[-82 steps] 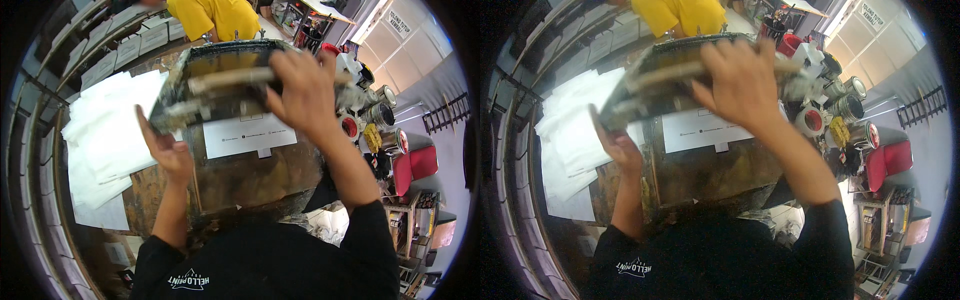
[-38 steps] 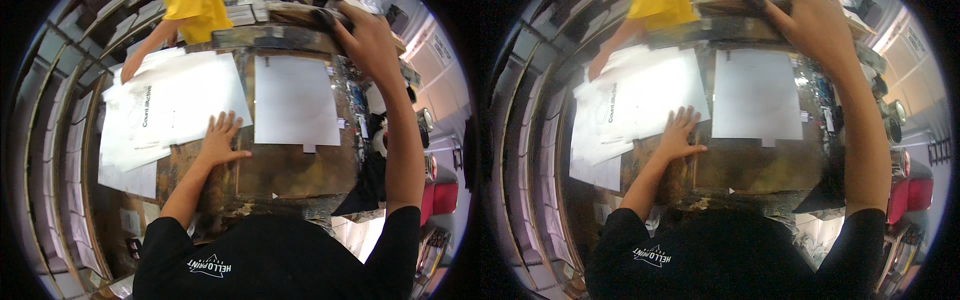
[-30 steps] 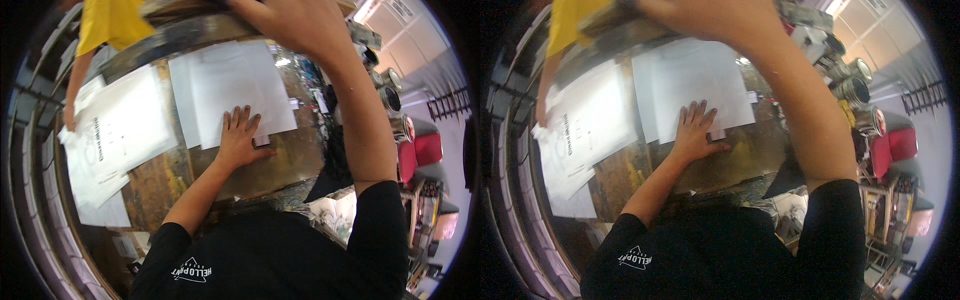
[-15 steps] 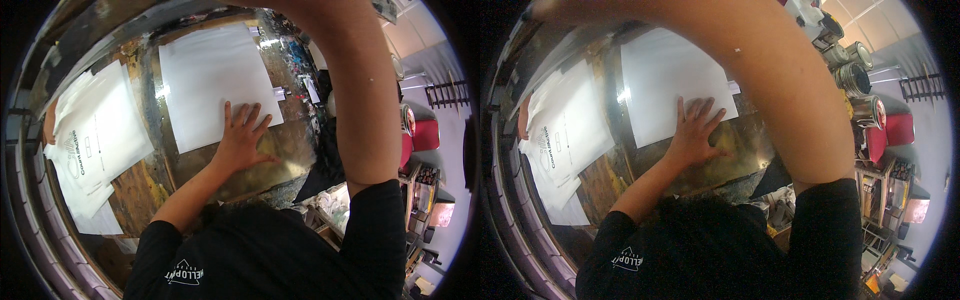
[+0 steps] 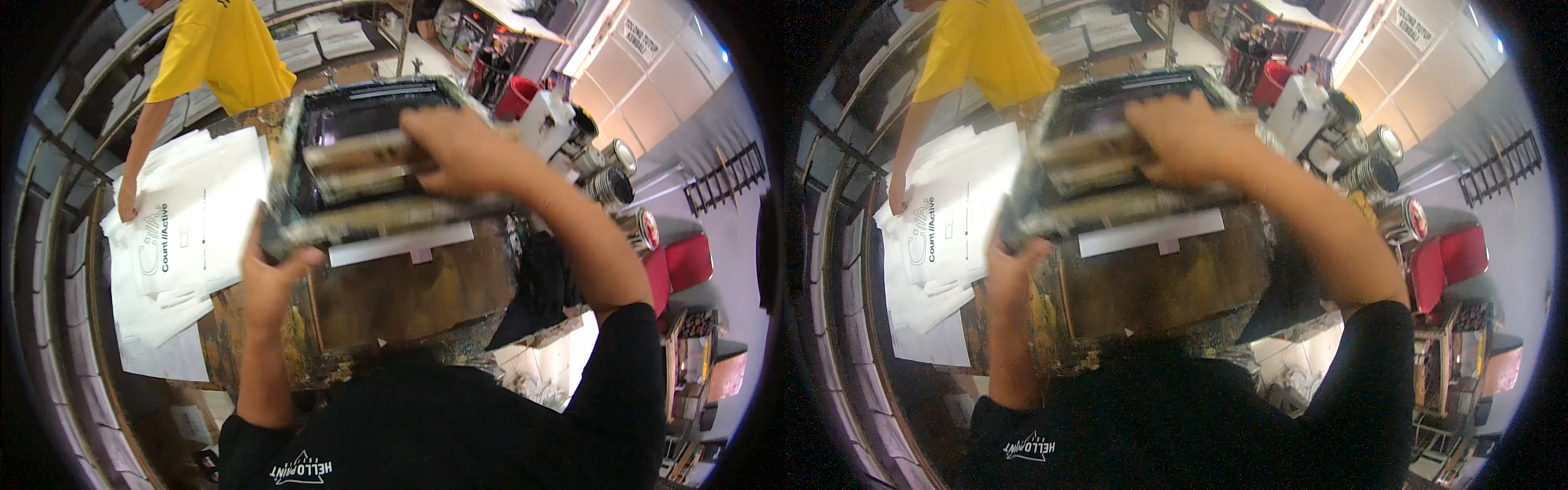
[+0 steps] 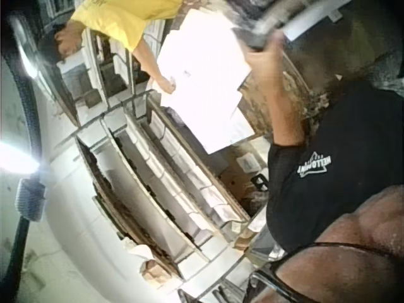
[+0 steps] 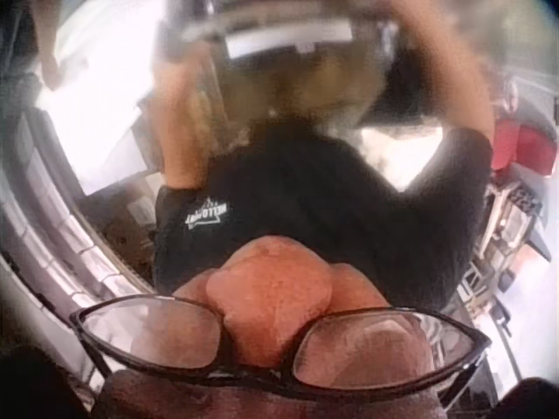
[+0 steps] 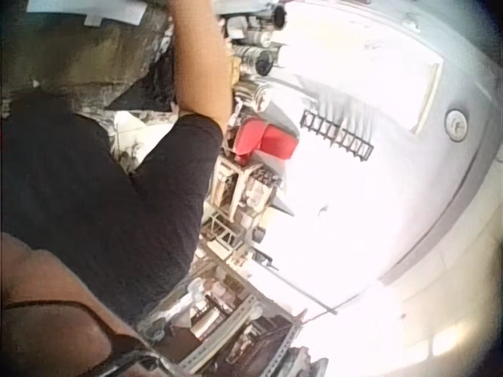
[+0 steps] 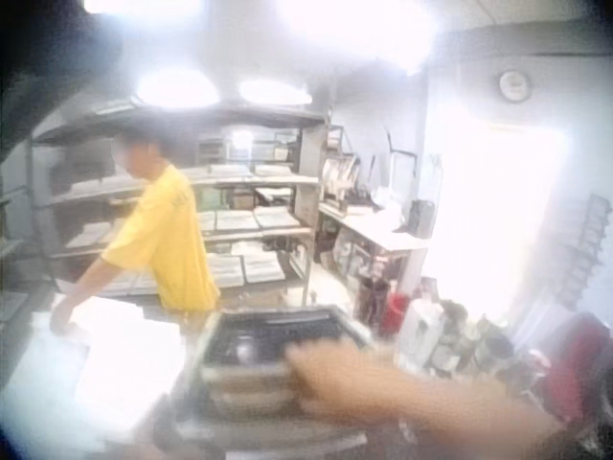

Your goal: The person performs screen printing by placing sheets of paper onto a workbench, lowering a mesh screen, and using a squeegee to spread ink across the screen. They repeat the process for multiple sheets, lifting the screen after each print and stacking the finished papers to the side.

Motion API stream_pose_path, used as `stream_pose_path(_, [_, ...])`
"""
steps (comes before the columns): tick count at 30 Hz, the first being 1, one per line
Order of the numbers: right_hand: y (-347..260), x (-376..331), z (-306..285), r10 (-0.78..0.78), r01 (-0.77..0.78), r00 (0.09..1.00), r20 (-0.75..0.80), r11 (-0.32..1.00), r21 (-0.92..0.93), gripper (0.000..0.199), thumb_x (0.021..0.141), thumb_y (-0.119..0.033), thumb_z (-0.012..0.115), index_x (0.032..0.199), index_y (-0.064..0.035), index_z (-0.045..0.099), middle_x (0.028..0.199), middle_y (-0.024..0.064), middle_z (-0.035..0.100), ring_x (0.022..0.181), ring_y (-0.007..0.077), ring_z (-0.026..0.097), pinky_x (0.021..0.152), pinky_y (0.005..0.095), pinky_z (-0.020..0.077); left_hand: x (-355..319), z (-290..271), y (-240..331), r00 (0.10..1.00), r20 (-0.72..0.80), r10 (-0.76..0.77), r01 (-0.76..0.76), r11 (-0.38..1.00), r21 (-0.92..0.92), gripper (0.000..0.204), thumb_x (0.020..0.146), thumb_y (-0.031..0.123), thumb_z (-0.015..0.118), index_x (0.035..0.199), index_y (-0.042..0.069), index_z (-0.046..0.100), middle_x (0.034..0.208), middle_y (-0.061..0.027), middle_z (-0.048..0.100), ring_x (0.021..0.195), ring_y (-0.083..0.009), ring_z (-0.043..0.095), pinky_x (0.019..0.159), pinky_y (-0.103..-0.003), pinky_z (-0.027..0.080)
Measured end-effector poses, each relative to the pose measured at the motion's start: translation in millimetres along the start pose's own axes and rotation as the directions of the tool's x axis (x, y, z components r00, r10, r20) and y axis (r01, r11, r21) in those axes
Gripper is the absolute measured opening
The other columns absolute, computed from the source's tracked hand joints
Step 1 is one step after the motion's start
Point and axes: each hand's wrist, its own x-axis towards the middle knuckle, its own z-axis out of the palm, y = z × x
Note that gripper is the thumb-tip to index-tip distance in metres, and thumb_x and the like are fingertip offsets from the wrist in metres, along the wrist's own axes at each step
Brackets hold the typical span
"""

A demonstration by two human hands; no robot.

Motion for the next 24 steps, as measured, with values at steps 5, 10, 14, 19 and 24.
stream_pose_path(5, [14.3,-0.4,119.2,0.022,-0.025,0.992,-0.121,0.999,-0.027,0.051,0.076,-0.008,0.08,0.119,-0.0095,0.052,0.109,0.0104,0.058,0.113,0.0325,0.059,0.097,0.0523,0.0371,-57.6,-7.0,-75.5,0.999,0.009,-0.049,0.04,0.893,0.449,0.116,0.058,0.046,0.104,0.151,-0.004,0.056,0.117,-0.0159,0.076,0.105,-0.031,0.071,0.096,-0.042,0.053])
stream_pose_path(10, [94.7,115.8,192.9,-0.031,-0.112,0.872,-0.488,0.959,-0.26,0.041,0.082,-0.009,0.076,0.118,-0.0111,0.057,0.11,0.0078,0.06,0.11,0.0284,0.059,0.096,0.0526,0.0364,-70.7,-10.8,-112.1,0.99,0.082,0.118,-0.139,0.644,0.753,0.13,0.055,0.07,0.095,0.151,-0.007,0.054,0.107,-0.0113,0.073,0.095,-0.0279,0.059,0.098,-0.044,0.038])
stream_pose_path(14, [138.6,194.5,213.9,0.008,-0.174,0.892,-0.453,0.929,-0.326,0.04,0.085,-0.01,0.074,0.122,-0.0117,0.058,0.112,0.0054,0.062,0.114,0.0261,0.061,0.1,0.0537,0.0377,-69.8,-15.6,-111.4,0.989,0.124,0.079,-0.145,0.652,0.744,0.134,0.053,0.067,0.097,0.154,-0.008,0.05,0.103,-0.0081,0.069,0.095,-0.0272,0.057,0.094,-0.043,0.038])
stream_pose_path(19, [141.8,210.0,219.5,0.062,-0.193,0.934,-0.352,0.916,-0.351,0.042,0.086,-0.009,0.073,0.125,-0.0112,0.057,0.114,0.005,0.063,0.116,0.0256,0.061,0.103,0.0567,0.0386,-69.1,-13.3,-108.0,0.993,0.113,0.032,-0.105,0.673,0.732,0.138,0.051,0.067,0.097,0.156,-0.008,0.048,0.099,-0.0062,0.067,0.092,-0.0258,0.055,0.093,-0.043,0.036])
stream_pose_path(24, [123.4,176.2,217.1,0.041,-0.135,0.951,-0.308,0.947,-0.291,0.049,0.08,-0.012,0.082,0.121,-0.0121,0.055,0.114,0.0045,0.061,0.114,0.0264,0.061,0.097,0.0549,0.0396,-70.1,-14.3,-101.8,0.997,0.074,-0.017,-0.047,0.634,0.772,0.135,0.05,0.07,0.096,0.155,-0.003,0.053,0.103,-0.0089,0.063,0.098,-0.0277,0.052,0.096,-0.045,0.035])
